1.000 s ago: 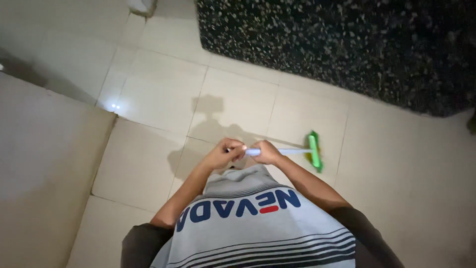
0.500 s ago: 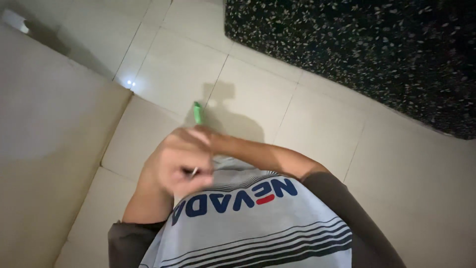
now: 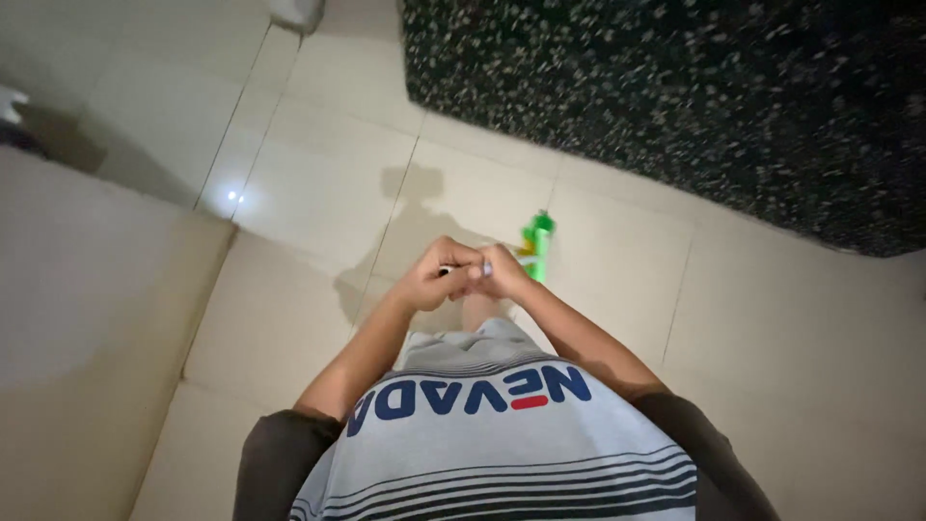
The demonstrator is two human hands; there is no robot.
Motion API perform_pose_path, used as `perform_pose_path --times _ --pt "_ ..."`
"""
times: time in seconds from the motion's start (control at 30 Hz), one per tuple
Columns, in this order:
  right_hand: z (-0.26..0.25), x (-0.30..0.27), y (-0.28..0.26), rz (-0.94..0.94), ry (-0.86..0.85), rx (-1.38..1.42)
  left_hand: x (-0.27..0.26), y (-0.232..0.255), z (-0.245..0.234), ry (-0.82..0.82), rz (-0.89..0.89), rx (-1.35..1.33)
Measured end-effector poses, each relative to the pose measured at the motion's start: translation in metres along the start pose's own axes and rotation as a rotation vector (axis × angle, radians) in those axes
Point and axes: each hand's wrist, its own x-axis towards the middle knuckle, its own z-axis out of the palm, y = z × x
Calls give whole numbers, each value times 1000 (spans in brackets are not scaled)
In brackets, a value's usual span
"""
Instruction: Assembling a green and white cleaning mop from separate components while sitting on the floor.
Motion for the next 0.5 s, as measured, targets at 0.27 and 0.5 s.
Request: perform_pose_path --times 0.27,0.5 --pt "-90 28 50 -76 94 -444 61 -42 -21 135 -135 -90" --pt "-47 52 -110 -439 -314 -318 56 217 -25 64 623 116"
